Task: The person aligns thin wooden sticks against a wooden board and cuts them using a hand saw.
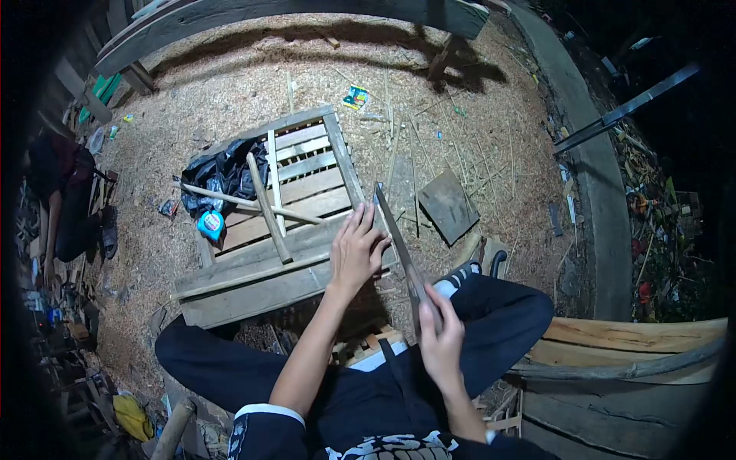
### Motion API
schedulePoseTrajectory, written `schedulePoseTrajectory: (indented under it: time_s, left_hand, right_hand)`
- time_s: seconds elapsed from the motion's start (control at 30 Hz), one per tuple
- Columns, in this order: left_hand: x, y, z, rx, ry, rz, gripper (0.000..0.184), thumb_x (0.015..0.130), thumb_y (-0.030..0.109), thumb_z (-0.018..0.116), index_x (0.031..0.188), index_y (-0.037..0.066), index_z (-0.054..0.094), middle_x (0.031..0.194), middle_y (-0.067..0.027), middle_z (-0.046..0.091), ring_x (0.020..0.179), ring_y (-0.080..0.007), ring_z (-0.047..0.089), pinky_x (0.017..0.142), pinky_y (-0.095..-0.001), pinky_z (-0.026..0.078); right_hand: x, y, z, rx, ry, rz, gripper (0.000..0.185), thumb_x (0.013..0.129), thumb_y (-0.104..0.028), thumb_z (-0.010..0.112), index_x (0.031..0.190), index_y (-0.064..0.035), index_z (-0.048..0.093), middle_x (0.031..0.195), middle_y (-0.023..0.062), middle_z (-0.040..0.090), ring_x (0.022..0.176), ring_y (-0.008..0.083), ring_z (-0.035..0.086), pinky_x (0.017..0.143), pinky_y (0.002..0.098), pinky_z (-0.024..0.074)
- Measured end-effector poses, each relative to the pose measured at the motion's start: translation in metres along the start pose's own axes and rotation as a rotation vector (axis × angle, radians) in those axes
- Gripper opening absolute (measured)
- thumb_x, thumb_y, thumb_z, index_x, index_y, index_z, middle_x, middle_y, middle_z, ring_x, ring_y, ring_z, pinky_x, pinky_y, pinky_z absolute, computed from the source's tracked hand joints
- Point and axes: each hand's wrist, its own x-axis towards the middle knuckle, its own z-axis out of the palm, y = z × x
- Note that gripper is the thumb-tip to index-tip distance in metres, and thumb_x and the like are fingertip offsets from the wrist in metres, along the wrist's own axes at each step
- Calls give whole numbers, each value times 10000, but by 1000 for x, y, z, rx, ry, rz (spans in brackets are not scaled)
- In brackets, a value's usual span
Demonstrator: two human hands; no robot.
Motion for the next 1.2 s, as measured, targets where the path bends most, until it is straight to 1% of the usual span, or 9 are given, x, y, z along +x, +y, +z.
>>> schedulePoseTrajectory:
  time_s: [0.1, 0.17, 0.33, 0.47, 0.73, 0.93, 1.0, 1.1, 1.2]
  left_hand:
    - [-2, 0, 4, 9, -33, 9, 199, 867, 247, 816, 917, 66, 748, 1532, -197, 564, 1453, -378, 501, 1197, -497, 407]
    - [-3, 0, 4, 5, 2, 8, 207, 871, 257, 816, 906, 64, 749, 1532, -192, 566, 1452, -383, 500, 1201, -494, 403]
    - [-9, 9, -2, -11, -32, 50, 226, 832, 291, 838, 860, 79, 764, 1582, -219, 505, 1492, -440, 431, 1217, -525, 371]
    - [-10, 11, 7, 20, -38, 14, 201, 879, 276, 799, 922, 84, 759, 1584, -220, 498, 1488, -439, 432, 1237, -518, 343]
    - [-7, 11, 9, 39, -14, -16, 185, 923, 289, 765, 935, 104, 752, 1561, -181, 539, 1498, -392, 437, 1257, -559, 286]
    - [-10, 6, 10, 51, -17, 11, 181, 918, 322, 773, 963, 147, 792, 1543, -148, 568, 1497, -370, 446, 1256, -580, 263]
    - [-7, 1, 6, 47, -26, 24, 177, 922, 324, 772, 990, 163, 805, 1502, -151, 606, 1486, -360, 465, 1257, -598, 234]
    - [-6, -2, 3, 59, -32, -12, 194, 923, 321, 773, 1023, 159, 812, 1468, -160, 631, 1458, -340, 501, 1251, -592, 253]
    - [-5, -7, 0, 23, -25, -1, 182, 924, 304, 769, 1027, 161, 813, 1452, -155, 644, 1451, -332, 509, 1243, -593, 272]
  right_hand:
    - [-7, 7, -2, -44, 0, -10, 394, 1053, -179, 623, 1375, 48, 632, 1267, 231, 728, 1169, 293, 714, 1025, 392, 523]
    - [30, 11, 23, 61, -1, 39, 377, 1075, -187, 607, 1345, 74, 634, 1257, 187, 731, 1193, 211, 674, 1051, 340, 496]
    - [23, 15, 17, -39, -7, -15, 391, 1068, -193, 610, 1366, 58, 627, 1299, 212, 719, 1172, 221, 689, 1020, 350, 514]
    - [31, 17, 26, -8, 11, 15, 389, 1064, -189, 605, 1363, 59, 633, 1284, 200, 725, 1167, 194, 674, 1016, 348, 511]
    - [38, 33, 25, 10, 25, -25, 386, 1059, -192, 610, 1342, 68, 645, 1217, 176, 730, 1140, 198, 665, 1018, 350, 504]
    - [34, 31, 25, 59, 2, 8, 398, 1061, -203, 611, 1355, 64, 636, 1258, 192, 721, 1194, 218, 661, 1047, 357, 496]
    - [35, 30, 26, 83, -15, 10, 397, 1053, -190, 617, 1374, 44, 638, 1319, 209, 708, 1241, 267, 670, 1065, 377, 498]
    - [41, 35, 35, 25, -11, -100, 400, 1055, -197, 616, 1375, 44, 637, 1310, 205, 712, 1228, 269, 678, 1054, 378, 506]
    - [42, 32, 40, 87, -8, -74, 406, 1050, -197, 622, 1372, 49, 639, 1323, 228, 704, 1226, 297, 685, 1047, 387, 513]
